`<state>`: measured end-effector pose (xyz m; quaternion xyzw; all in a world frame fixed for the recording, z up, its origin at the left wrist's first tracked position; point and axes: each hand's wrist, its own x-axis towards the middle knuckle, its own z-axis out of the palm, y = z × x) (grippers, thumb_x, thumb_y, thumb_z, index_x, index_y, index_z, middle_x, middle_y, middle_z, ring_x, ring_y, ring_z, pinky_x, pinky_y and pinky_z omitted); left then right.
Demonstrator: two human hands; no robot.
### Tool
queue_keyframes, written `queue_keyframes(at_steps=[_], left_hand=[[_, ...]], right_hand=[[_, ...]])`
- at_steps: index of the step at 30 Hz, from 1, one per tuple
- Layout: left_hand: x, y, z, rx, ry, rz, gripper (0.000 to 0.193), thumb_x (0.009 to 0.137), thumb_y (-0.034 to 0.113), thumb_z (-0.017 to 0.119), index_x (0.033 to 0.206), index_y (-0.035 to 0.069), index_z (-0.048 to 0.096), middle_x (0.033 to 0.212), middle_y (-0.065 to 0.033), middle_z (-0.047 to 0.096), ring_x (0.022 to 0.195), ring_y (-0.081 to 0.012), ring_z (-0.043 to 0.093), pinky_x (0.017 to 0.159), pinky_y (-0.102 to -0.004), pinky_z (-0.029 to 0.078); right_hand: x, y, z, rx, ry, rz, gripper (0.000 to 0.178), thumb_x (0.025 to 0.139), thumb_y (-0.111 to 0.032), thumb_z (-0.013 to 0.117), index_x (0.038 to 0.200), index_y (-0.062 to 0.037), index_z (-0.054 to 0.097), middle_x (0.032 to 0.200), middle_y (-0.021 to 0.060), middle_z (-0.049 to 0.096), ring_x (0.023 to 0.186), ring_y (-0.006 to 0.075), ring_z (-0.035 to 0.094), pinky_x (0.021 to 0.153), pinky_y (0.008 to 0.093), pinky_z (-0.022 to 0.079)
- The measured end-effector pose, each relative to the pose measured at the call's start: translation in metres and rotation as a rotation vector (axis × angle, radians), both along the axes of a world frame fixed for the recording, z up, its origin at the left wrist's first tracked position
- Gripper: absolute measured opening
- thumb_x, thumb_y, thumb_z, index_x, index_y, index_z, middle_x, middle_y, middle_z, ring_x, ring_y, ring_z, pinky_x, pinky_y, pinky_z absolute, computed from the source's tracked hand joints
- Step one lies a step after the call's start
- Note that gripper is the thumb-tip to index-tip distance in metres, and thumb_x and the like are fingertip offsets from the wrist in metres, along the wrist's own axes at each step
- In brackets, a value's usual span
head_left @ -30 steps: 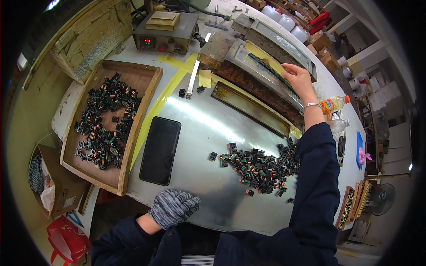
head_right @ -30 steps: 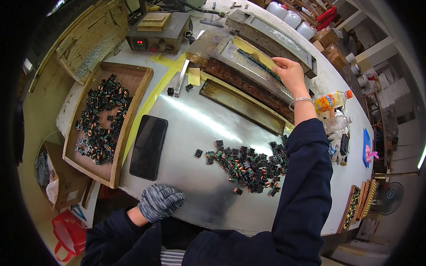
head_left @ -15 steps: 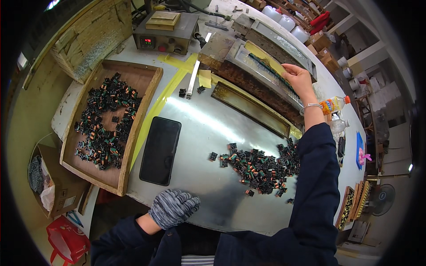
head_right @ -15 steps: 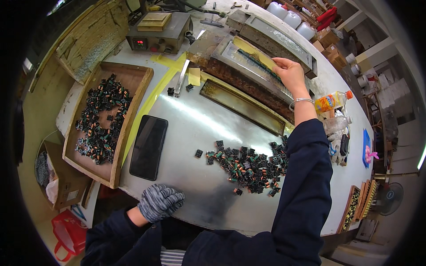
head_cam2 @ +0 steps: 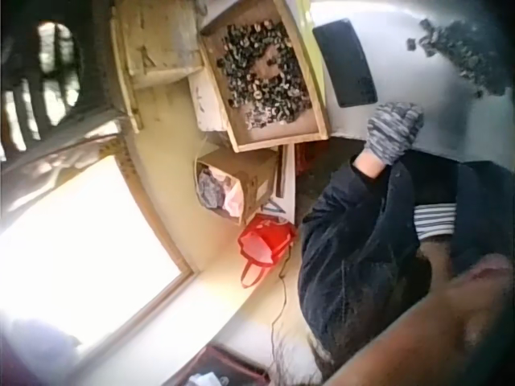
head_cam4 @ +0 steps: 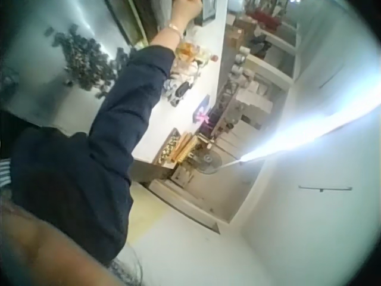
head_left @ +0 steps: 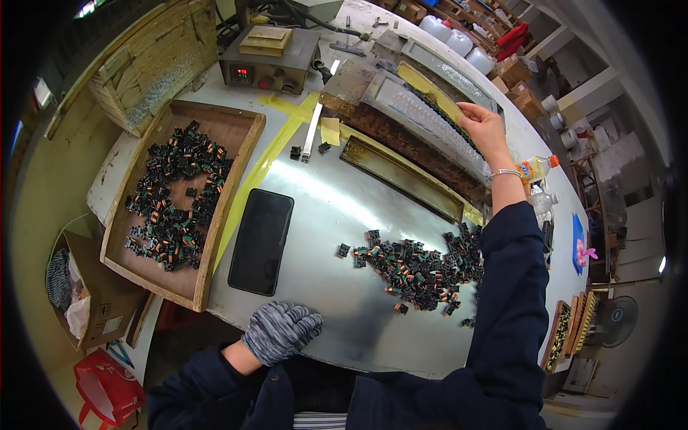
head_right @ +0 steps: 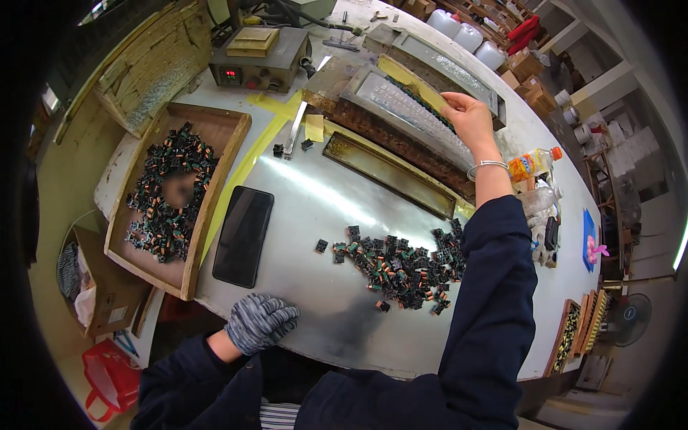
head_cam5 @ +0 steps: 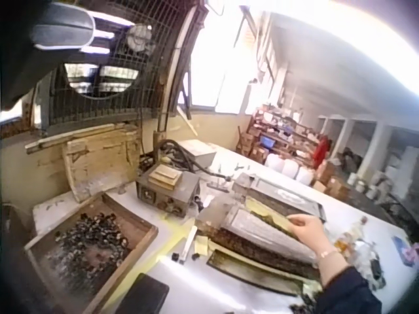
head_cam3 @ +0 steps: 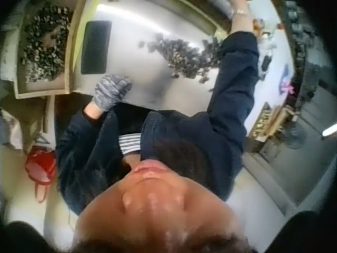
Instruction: Manually pick and place small electronic components into a tray for assembly or inspection.
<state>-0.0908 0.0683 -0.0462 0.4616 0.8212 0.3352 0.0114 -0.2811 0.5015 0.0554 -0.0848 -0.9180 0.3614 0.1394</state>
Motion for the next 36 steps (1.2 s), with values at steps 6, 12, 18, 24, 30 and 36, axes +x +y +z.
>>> queue_keyframes(at_steps=[6, 12, 18, 24, 30, 36], left_hand=[[0.032, -0.017, 0.024, -0.02, 0.03, 0.023, 0.015, 0.072, 0.019, 0.067, 0.086, 0.014, 0.065, 0.075, -0.0024, 0.061, 0.064, -0.0218, 0.058, 0.054, -0.0348, 0.046], [0.066, -0.043, 0.029, 0.037, -0.066, 0.099, 0.025, 0.073, 0.025, 0.069, 0.094, 0.012, 0.065, 0.077, -0.0042, 0.062, 0.066, -0.0233, 0.059, 0.058, -0.0351, 0.047], [0.085, -0.053, 0.032, 0.193, -0.572, 0.264, 0.063, 0.072, 0.039, 0.071, 0.123, 0.01, 0.049, 0.092, -0.0102, 0.063, 0.07, -0.0237, 0.06, 0.066, -0.0347, 0.049], [0.114, -0.039, 0.029, -0.029, -0.32, 0.247, 0.038, 0.077, 0.041, 0.066, 0.097, 0.008, 0.061, 0.078, -0.0118, 0.061, 0.071, -0.0287, 0.06, 0.063, -0.0376, 0.048], [0.132, -0.024, 0.031, 0.038, -0.238, 0.248, 0.029, 0.076, 0.029, 0.068, 0.09, 0.005, 0.061, 0.073, -0.0136, 0.06, 0.066, -0.0306, 0.06, 0.059, -0.0372, 0.048], [0.139, -0.02, 0.029, 0.043, -0.282, 0.266, 0.03, 0.077, 0.029, 0.068, 0.093, 0.005, 0.061, 0.076, -0.0141, 0.062, 0.069, -0.0299, 0.061, 0.062, -0.0366, 0.049]], right_hand=[[0.065, -0.043, 0.031, -0.362, 0.022, -0.05, 0.035, 0.079, -0.004, 0.064, 0.112, 0.0024, 0.056, 0.101, 0.0077, 0.063, 0.089, 0.0132, 0.06, 0.078, 0.0255, 0.048], [0.185, -0.152, 0.018, -1.284, 0.109, 0.055, 0.024, 0.085, -0.004, 0.056, 0.109, -0.0034, 0.051, 0.103, 0.0056, 0.06, 0.094, 0.0181, 0.058, 0.083, 0.0317, 0.047], [0.33, -0.227, -0.041, -1.425, -0.088, -0.065, 0.024, 0.085, -0.001, 0.052, 0.109, -0.0026, 0.051, 0.107, 0.0082, 0.059, 0.1, 0.0211, 0.058, 0.088, 0.035, 0.048], [0.408, -0.243, -0.063, -1.446, 0.048, -0.196, 0.029, 0.087, -0.001, 0.053, 0.115, -0.0069, 0.051, 0.109, 0.0048, 0.059, 0.1, 0.0165, 0.058, 0.088, 0.0319, 0.05], [0.443, -0.236, -0.068, -1.358, -0.002, -0.291, 0.026, 0.088, -0.004, 0.054, 0.113, -0.007, 0.052, 0.106, 0.0039, 0.06, 0.09, 0.0146, 0.06, 0.074, 0.0287, 0.053], [0.45, -0.231, -0.076, -1.38, -0.029, -0.28, 0.019, 0.087, -0.005, 0.057, 0.106, -0.0064, 0.054, 0.087, 0.0006, 0.058, 0.065, 0.0108, 0.053, 0.057, 0.0241, 0.044]])
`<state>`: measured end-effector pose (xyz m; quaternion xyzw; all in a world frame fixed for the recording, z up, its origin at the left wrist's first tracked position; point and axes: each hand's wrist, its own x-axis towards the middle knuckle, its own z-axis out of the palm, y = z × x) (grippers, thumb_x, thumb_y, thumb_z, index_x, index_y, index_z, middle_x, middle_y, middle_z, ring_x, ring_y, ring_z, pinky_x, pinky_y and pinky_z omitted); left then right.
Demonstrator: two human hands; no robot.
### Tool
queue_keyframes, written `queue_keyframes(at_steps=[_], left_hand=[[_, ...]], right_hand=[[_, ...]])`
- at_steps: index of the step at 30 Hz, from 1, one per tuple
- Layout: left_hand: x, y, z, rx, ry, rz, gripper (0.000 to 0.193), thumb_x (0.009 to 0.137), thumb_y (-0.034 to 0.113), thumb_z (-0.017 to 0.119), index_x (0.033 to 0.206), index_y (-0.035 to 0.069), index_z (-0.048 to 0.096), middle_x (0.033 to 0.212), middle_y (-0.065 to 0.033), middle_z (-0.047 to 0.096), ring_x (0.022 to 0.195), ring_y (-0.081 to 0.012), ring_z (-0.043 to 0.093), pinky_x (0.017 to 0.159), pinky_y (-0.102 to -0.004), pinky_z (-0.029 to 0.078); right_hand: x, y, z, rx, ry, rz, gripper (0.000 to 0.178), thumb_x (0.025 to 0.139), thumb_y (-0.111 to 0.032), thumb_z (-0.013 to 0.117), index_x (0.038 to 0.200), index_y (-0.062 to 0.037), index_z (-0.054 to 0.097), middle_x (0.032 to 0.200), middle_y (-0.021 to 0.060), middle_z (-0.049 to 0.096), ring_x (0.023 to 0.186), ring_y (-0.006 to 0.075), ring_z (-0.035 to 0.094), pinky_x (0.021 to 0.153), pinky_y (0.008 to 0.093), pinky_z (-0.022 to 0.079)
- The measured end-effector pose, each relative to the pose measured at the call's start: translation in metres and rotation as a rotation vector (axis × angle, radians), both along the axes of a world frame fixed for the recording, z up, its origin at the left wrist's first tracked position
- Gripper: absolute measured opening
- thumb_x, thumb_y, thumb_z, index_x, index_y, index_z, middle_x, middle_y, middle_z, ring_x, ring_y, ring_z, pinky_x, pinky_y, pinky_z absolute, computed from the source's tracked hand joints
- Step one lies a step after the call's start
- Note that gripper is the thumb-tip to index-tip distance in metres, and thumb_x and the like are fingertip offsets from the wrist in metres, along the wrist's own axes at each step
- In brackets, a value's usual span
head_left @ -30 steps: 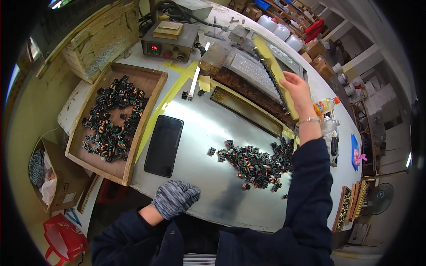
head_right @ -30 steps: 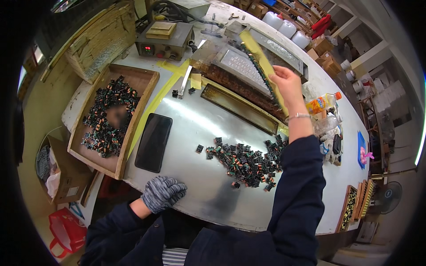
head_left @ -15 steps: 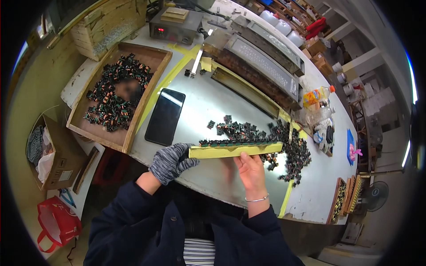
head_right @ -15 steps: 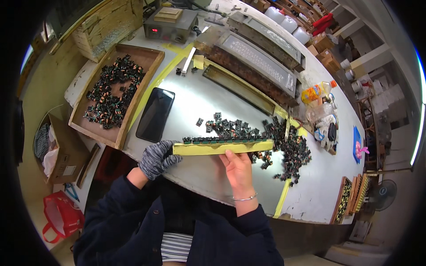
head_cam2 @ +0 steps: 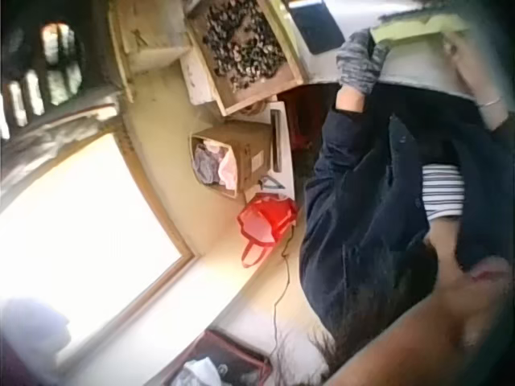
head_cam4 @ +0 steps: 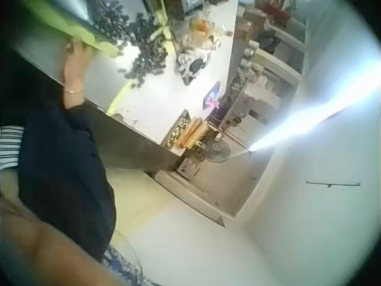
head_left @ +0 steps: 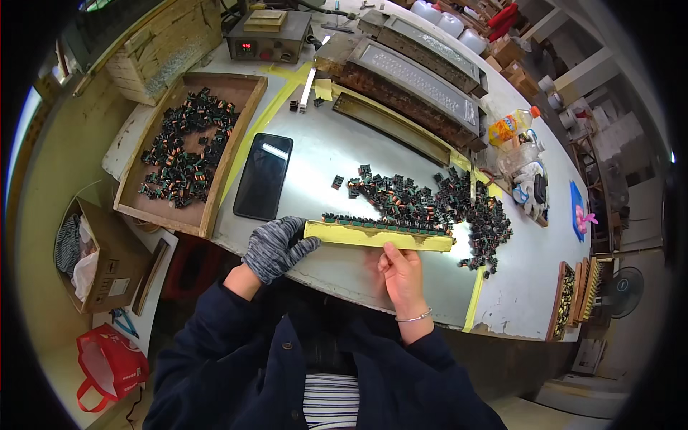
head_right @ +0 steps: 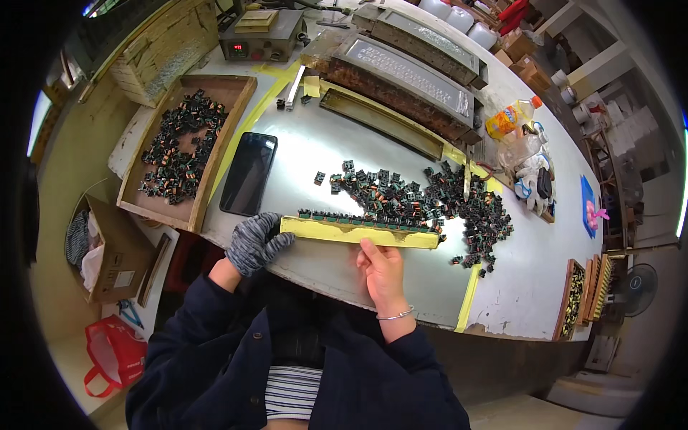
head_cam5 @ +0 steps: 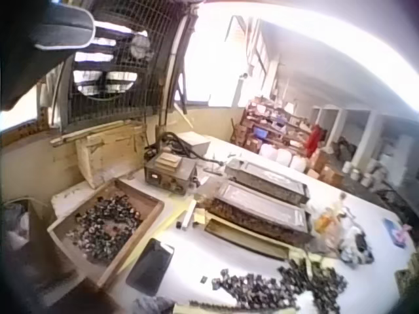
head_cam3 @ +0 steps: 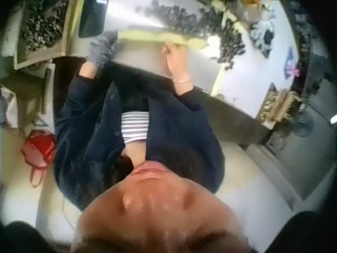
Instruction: Manually pick and place small electronic components into a tray for assembly or inspection.
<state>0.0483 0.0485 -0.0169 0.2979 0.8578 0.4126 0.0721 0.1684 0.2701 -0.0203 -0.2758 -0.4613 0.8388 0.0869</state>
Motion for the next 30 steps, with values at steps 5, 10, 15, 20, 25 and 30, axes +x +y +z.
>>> queue_keyframes(at_steps=[5, 10, 15, 20, 25, 30], left_hand=[[0.003, 0.003, 0.003, -0.032, -0.031, 0.012, 0.031, 0.076, 0.027, 0.07, 0.097, 0.005, 0.061, 0.077, -0.0131, 0.061, 0.069, -0.0281, 0.061, 0.063, -0.0351, 0.049], [0.006, 0.005, -0.007, 0.018, 0.014, 0.056, 0.032, 0.074, 0.026, 0.072, 0.097, 0.009, 0.06, 0.077, -0.0094, 0.06, 0.067, -0.0247, 0.06, 0.061, -0.0347, 0.048], [0.007, 0.008, -0.014, 0.05, -0.01, 0.04, 0.027, 0.071, 0.014, 0.074, 0.094, 0.009, 0.061, 0.082, -0.0102, 0.062, 0.073, -0.0251, 0.062, 0.065, -0.0334, 0.05], [0.008, 0.011, -0.023, 0.112, 0.041, 0.015, 0.027, 0.068, 0.006, 0.074, 0.092, 0.008, 0.061, 0.086, -0.0099, 0.062, 0.079, -0.0262, 0.062, 0.071, -0.0323, 0.05], [0.009, 0.016, -0.027, 0.142, 0.056, -0.007, 0.03, 0.065, 0.001, 0.073, 0.092, 0.007, 0.061, 0.088, -0.0103, 0.063, 0.083, -0.0269, 0.062, 0.074, -0.0322, 0.05], [0.01, 0.024, -0.026, 0.121, 0.1, -0.01, 0.03, 0.064, -0.002, 0.071, 0.091, 0.007, 0.061, 0.089, -0.0108, 0.063, 0.083, -0.0271, 0.062, 0.074, -0.0324, 0.05]], right_hand=[[0.001, 0.004, -0.004, -0.042, 0.034, -0.011, 0.014, 0.086, -0.003, 0.057, 0.1, -0.005, 0.056, 0.082, 0.0007, 0.056, 0.062, 0.0113, 0.05, 0.058, 0.026, 0.042], [0.007, 0.01, -0.01, -0.077, -0.002, 0.051, 0.016, 0.083, 0.001, 0.058, 0.098, -0.0037, 0.057, 0.079, 0.002, 0.057, 0.063, 0.0121, 0.05, 0.059, 0.0265, 0.041], [0.012, 0.02, -0.025, -0.112, 0.086, 0.117, 0.019, 0.08, 0.004, 0.06, 0.097, -0.0033, 0.059, 0.088, 0.0068, 0.061, 0.064, 0.0133, 0.053, 0.061, 0.0264, 0.046], [0.01, 0.021, -0.02, -0.157, 0.178, 0.111, 0.029, 0.077, 0.01, 0.057, 0.1, -0.0076, 0.056, 0.108, 0.014, 0.056, 0.067, 0.0162, 0.052, 0.066, 0.0286, 0.047], [0.013, 0.027, -0.024, -0.159, 0.164, 0.128, 0.034, 0.072, 0.012, 0.057, 0.098, -0.0089, 0.052, 0.11, 0.0134, 0.054, 0.068, 0.0156, 0.051, 0.065, 0.0279, 0.048], [0.016, 0.035, -0.028, -0.131, 0.139, 0.123, 0.035, 0.07, 0.013, 0.057, 0.096, -0.0093, 0.051, 0.109, 0.0127, 0.053, 0.067, 0.0149, 0.051, 0.067, 0.0307, 0.052]])
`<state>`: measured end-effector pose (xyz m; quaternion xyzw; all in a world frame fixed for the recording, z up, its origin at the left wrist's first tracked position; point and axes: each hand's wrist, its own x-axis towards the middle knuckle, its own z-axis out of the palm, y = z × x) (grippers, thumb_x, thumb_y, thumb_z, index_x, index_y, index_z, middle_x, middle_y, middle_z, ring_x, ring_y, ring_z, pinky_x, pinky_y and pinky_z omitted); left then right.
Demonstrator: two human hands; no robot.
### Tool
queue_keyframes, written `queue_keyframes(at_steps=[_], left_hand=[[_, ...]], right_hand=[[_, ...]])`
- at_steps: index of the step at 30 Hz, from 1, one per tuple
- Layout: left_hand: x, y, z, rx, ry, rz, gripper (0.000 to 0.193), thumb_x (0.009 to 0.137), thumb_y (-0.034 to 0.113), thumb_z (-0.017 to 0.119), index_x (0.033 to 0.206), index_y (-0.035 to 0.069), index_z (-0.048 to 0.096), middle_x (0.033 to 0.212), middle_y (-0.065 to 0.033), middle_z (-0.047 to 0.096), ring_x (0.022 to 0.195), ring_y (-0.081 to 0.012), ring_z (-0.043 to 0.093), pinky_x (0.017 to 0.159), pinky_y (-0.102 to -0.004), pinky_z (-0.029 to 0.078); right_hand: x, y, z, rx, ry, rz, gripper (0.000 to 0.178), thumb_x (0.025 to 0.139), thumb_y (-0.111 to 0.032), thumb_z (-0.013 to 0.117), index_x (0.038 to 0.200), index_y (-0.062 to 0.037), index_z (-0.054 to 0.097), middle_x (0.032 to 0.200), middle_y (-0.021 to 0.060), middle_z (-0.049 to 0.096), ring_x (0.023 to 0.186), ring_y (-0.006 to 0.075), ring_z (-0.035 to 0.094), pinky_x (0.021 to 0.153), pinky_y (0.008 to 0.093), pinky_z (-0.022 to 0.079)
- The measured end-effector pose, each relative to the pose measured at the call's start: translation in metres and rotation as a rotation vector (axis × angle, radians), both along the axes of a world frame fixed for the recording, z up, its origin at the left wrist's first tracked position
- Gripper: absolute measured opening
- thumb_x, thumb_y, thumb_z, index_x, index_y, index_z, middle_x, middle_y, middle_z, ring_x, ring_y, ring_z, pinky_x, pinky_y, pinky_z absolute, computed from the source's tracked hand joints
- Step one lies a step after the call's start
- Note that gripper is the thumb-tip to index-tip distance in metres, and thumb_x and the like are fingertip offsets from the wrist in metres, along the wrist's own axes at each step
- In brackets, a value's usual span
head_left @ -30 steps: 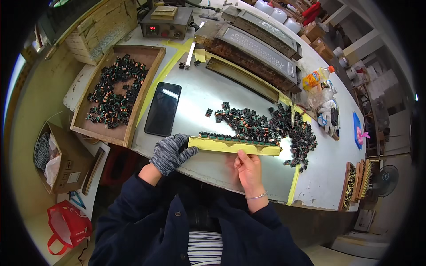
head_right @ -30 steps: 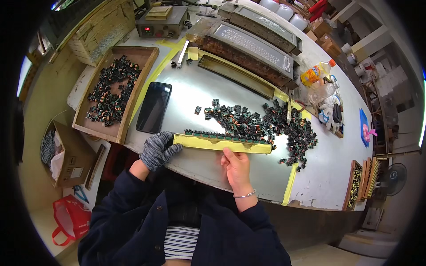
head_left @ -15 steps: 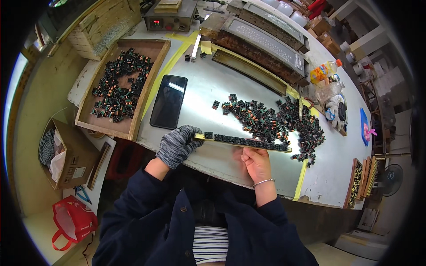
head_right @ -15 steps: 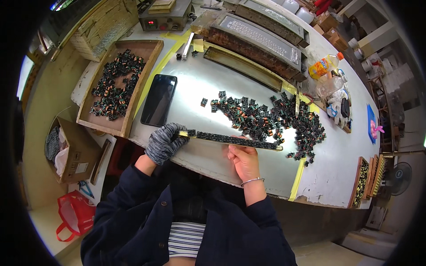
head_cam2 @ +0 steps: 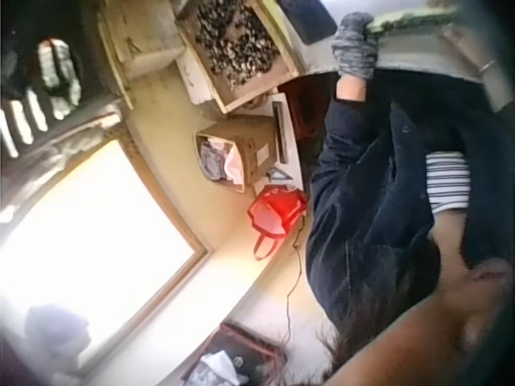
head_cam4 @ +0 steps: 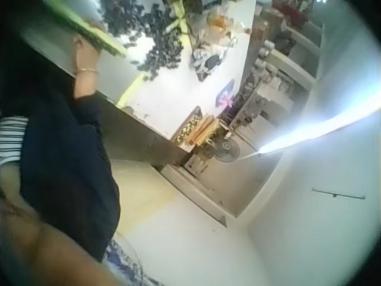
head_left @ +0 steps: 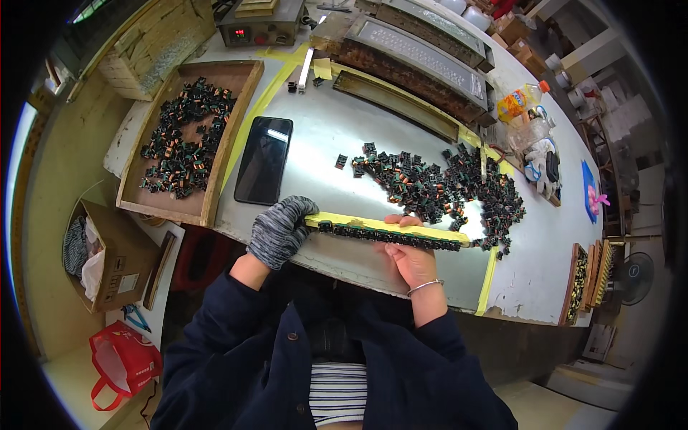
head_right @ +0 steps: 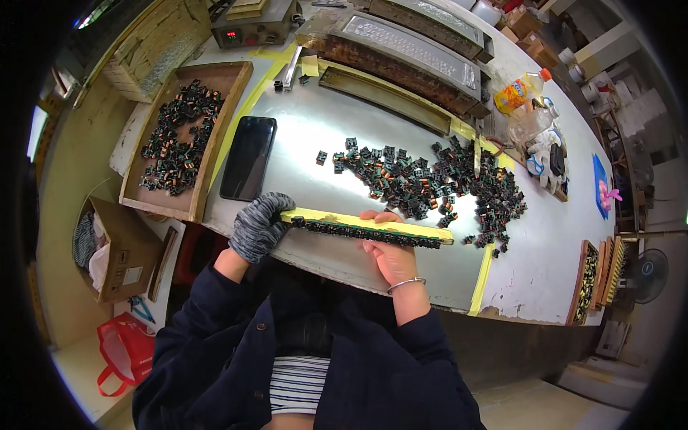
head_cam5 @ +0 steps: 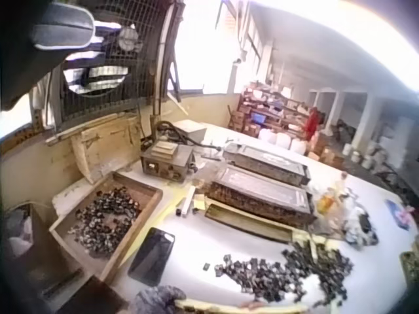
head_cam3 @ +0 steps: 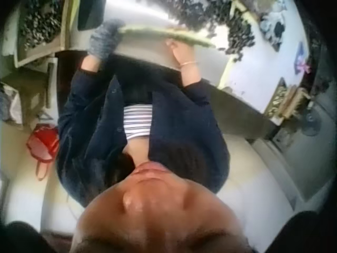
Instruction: Manually pick and place small electronic components into a tray for assembly or inspection.
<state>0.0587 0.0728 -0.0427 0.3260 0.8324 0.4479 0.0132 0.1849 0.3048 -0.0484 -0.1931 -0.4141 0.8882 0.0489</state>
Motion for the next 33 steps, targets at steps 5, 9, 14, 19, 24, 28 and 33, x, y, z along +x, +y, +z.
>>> queue_keyframes(at_steps=[5, 9, 14, 19, 24, 28, 33], left_hand=[[0.004, 0.012, -0.003, 0.034, -0.026, 0.004, 0.031, 0.064, -0.002, 0.07, 0.092, 0.007, 0.061, 0.089, -0.0109, 0.063, 0.083, -0.027, 0.062, 0.073, -0.0329, 0.05], [0.005, 0.02, -0.004, -0.002, 0.001, 0.005, 0.033, 0.063, -0.002, 0.07, 0.093, 0.009, 0.061, 0.09, -0.0104, 0.062, 0.083, -0.0271, 0.062, 0.074, -0.0329, 0.05], [0.008, 0.024, -0.003, -0.037, 0.041, 0.008, 0.036, 0.061, -0.001, 0.07, 0.094, 0.009, 0.061, 0.09, -0.0099, 0.062, 0.083, -0.0275, 0.062, 0.073, -0.0337, 0.05], [0.01, 0.028, 0.005, -0.047, 0.031, -0.002, 0.036, 0.062, 0.004, 0.075, 0.095, 0.009, 0.061, 0.089, -0.0095, 0.062, 0.081, -0.0263, 0.061, 0.072, -0.0327, 0.05], [0.013, 0.03, 0.007, -0.031, 0.029, 0.011, 0.035, 0.064, 0.012, 0.079, 0.094, 0.008, 0.061, 0.087, -0.0094, 0.062, 0.078, -0.0253, 0.061, 0.07, -0.0323, 0.05], [0.013, 0.031, 0.013, -0.089, -0.084, 0.016, 0.033, 0.066, 0.018, 0.079, 0.092, 0.008, 0.061, 0.086, -0.0099, 0.062, 0.077, -0.0258, 0.061, 0.068, -0.0332, 0.05], [0.011, 0.028, 0.007, -0.093, 0.017, 0.015, 0.03, 0.068, 0.025, 0.076, 0.087, 0.007, 0.062, 0.08, -0.0082, 0.061, 0.07, -0.024, 0.06, 0.064, -0.0324, 0.049]], right_hand=[[0.003, 0.014, -0.007, -0.003, 0.012, 0.029, 0.034, 0.072, 0.011, 0.059, 0.097, -0.009, 0.05, 0.11, 0.0121, 0.052, 0.067, 0.0148, 0.051, 0.073, 0.0398, 0.054], [0.007, 0.023, -0.009, 0.006, 0.053, 0.051, 0.035, 0.073, 0.01, 0.059, 0.1, -0.0095, 0.049, 0.111, 0.0122, 0.052, 0.067, 0.0146, 0.051, 0.074, 0.0407, 0.053], [0.009, 0.028, -0.008, -0.003, 0.048, 0.055, 0.035, 0.073, 0.01, 0.059, 0.1, -0.0094, 0.049, 0.112, 0.0127, 0.052, 0.067, 0.0146, 0.051, 0.074, 0.0406, 0.053], [0.01, 0.03, -0.006, 0.0, 0.05, 0.061, 0.035, 0.073, 0.01, 0.058, 0.1, -0.0092, 0.049, 0.112, 0.0135, 0.052, 0.066, 0.0147, 0.051, 0.074, 0.0403, 0.053], [0.011, 0.031, -0.004, -0.033, 0.059, 0.051, 0.034, 0.073, 0.012, 0.057, 0.1, -0.0077, 0.049, 0.112, 0.0144, 0.053, 0.069, 0.0148, 0.051, 0.071, 0.0343, 0.051], [0.008, 0.027, 0.002, -0.007, 0.044, 0.02, 0.033, 0.074, 0.011, 0.057, 0.101, -0.0071, 0.052, 0.11, 0.0149, 0.054, 0.07, 0.0143, 0.052, 0.066, 0.0295, 0.048], [0.005, 0.027, 0.007, 0.044, -0.039, 0.036, 0.02, 0.08, 0.006, 0.057, 0.099, -0.0004, 0.057, 0.084, 0.0087, 0.06, 0.068, 0.0139, 0.053, 0.062, 0.0271, 0.045]])
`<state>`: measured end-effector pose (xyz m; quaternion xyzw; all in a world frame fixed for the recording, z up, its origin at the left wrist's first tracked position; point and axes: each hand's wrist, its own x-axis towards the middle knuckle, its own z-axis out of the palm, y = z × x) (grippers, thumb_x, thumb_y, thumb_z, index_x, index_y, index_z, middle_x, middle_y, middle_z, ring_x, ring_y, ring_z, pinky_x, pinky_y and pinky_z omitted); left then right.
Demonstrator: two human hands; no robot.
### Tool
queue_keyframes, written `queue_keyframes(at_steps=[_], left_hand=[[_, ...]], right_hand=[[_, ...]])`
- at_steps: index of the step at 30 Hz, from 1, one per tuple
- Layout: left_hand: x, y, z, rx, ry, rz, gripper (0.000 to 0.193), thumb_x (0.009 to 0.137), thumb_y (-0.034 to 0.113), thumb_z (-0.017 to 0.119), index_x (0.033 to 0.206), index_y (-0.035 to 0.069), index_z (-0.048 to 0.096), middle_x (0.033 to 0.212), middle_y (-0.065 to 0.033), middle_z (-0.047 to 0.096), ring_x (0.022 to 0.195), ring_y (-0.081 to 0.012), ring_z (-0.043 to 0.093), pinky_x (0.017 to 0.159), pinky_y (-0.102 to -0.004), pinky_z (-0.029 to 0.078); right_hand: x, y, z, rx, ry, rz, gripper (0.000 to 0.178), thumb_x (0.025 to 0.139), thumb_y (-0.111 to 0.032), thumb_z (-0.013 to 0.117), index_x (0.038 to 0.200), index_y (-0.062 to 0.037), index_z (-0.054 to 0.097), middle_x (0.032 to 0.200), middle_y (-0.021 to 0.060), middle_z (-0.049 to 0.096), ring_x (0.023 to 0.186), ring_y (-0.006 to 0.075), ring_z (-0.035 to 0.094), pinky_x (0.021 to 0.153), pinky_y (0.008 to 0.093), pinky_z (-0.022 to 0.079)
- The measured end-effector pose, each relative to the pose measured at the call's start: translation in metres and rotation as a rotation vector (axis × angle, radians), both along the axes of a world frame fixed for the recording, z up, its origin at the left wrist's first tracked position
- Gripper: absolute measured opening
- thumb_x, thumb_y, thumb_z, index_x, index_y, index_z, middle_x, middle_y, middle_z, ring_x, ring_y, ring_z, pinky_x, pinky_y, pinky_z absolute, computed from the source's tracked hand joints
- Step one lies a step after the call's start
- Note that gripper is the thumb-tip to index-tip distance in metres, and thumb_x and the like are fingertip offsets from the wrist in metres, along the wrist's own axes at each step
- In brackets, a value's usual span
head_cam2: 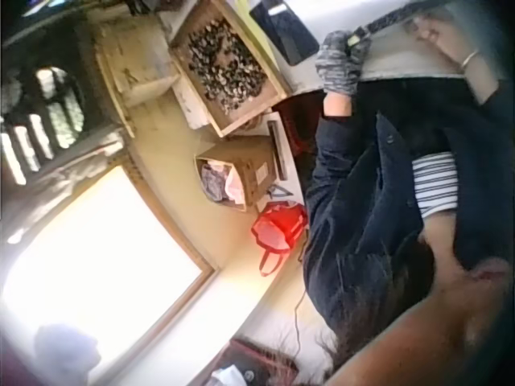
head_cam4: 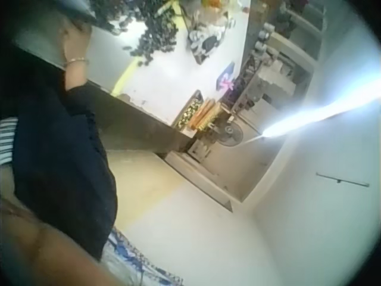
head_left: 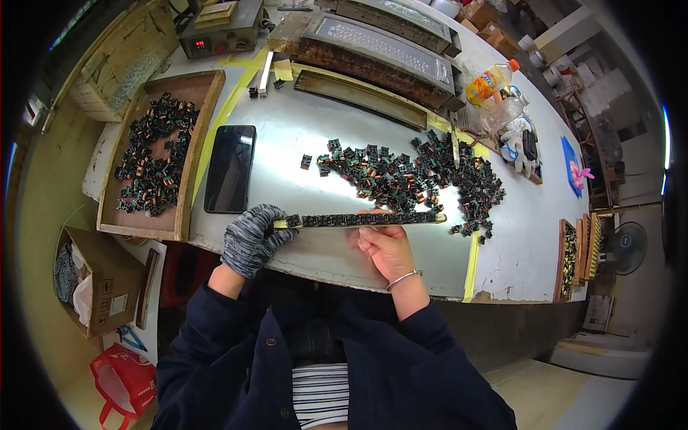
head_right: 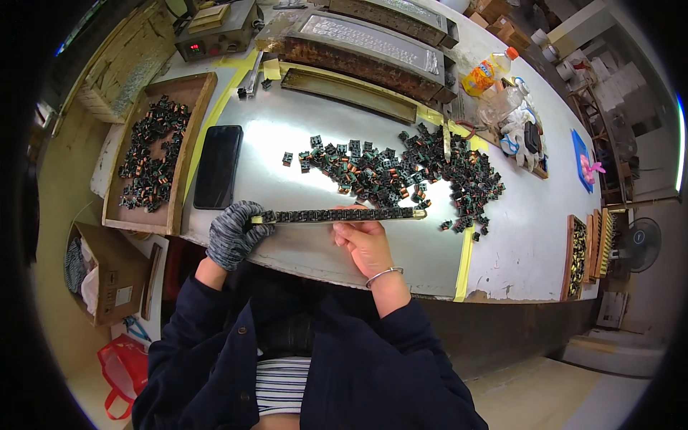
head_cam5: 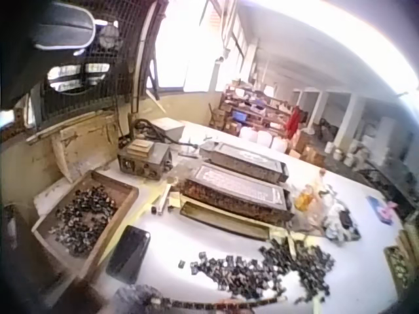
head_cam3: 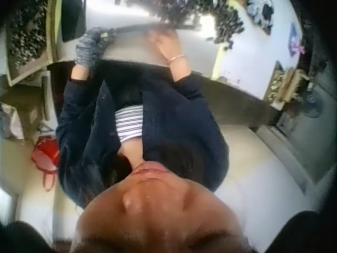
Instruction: Manually pick and place small electronic components into a tray for assembly or inspection.
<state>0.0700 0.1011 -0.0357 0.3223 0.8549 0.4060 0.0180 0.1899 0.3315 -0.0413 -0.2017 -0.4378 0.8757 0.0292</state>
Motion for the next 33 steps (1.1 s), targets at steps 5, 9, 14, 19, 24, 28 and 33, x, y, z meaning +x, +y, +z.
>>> queue_keyframes(at_steps=[5, 9, 14, 19, 24, 28, 33], left_hand=[[0.0, 0.0, 0.001, -0.012, 0.069, 0.008, 0.032, 0.067, 0.03, 0.076, 0.086, 0.008, 0.062, 0.078, -0.008, 0.061, 0.068, -0.0243, 0.059, 0.063, -0.0331, 0.048], [-0.004, -0.009, 0.001, 0.047, -0.056, -0.095, 0.037, 0.066, 0.038, 0.074, 0.085, 0.008, 0.063, 0.074, -0.0073, 0.059, 0.066, -0.0236, 0.058, 0.061, -0.0329, 0.047], [-0.005, -0.012, 0.003, 0.18, -0.158, -0.199, 0.033, 0.074, 0.04, 0.065, 0.083, 0.008, 0.064, 0.074, -0.0079, 0.06, 0.068, -0.0243, 0.059, 0.063, -0.0341, 0.047], [-0.004, -0.011, 0.005, 0.144, -0.101, -0.16, 0.019, 0.078, 0.026, 0.062, 0.083, 0.007, 0.064, 0.078, -0.0089, 0.062, 0.074, -0.0275, 0.061, 0.065, -0.0357, 0.047], [-0.003, -0.011, 0.004, 0.08, -0.094, -0.124, 0.015, 0.08, 0.022, 0.06, 0.082, 0.007, 0.064, 0.078, -0.0096, 0.062, 0.074, -0.0284, 0.06, 0.066, -0.0368, 0.047], [-0.003, -0.01, 0.004, 0.058, -0.091, -0.113, 0.015, 0.081, 0.022, 0.06, 0.081, 0.007, 0.064, 0.078, -0.0096, 0.062, 0.074, -0.0285, 0.06, 0.066, -0.0371, 0.047], [-0.003, -0.008, 0.006, 0.049, -0.077, -0.109, 0.014, 0.081, 0.021, 0.06, 0.081, 0.007, 0.063, 0.077, -0.0097, 0.062, 0.073, -0.0287, 0.06, 0.065, -0.0374, 0.047]], right_hand=[[0.003, 0.0, -0.008, 0.008, 0.021, -0.008, 0.014, 0.084, -0.001, 0.057, 0.097, 0.0006, 0.057, 0.075, 0.0046, 0.058, 0.066, 0.0137, 0.051, 0.062, 0.0287, 0.044], [0.002, -0.001, -0.009, -0.114, 0.068, -0.108, 0.016, 0.087, -0.01, 0.058, 0.102, -0.0055, 0.055, 0.077, 0.0035, 0.058, 0.06, 0.0138, 0.048, 0.061, 0.0311, 0.043], [0.003, 0.003, -0.008, -0.196, 0.083, -0.166, 0.019, 0.093, -0.024, 0.049, 0.104, -0.0099, 0.055, 0.081, 0.002, 0.061, 0.054, 0.0091, 0.045, 0.056, 0.0254, 0.042], [0.001, -0.002, 0.007, -0.144, -0.004, -0.091, 0.03, 0.096, -0.033, 0.041, 0.104, -0.0079, 0.055, 0.083, 0.0015, 0.062, 0.05, 0.0057, 0.045, 0.048, 0.0231, 0.041], [-0.007, -0.01, 0.024, -0.225, -0.16, -0.183, 0.036, 0.093, -0.041, 0.044, 0.105, -0.0084, 0.053, 0.067, -0.0006, 0.053, 0.046, 0.0111, 0.048, 0.043, 0.0259, 0.039], [-0.005, -0.007, 0.02, -0.257, -0.106, -0.153, 0.034, 0.093, -0.041, 0.044, 0.102, -0.0091, 0.053, 0.067, 0.0, 0.053, 0.046, 0.0112, 0.048, 0.043, 0.0262, 0.039], [-0.005, -0.005, 0.02, -0.279, -0.117, -0.161, 0.033, 0.093, -0.04, 0.045, 0.1, -0.0094, 0.054, 0.068, 0.0008, 0.055, 0.048, 0.0112, 0.051, 0.044, 0.0268, 0.042]])
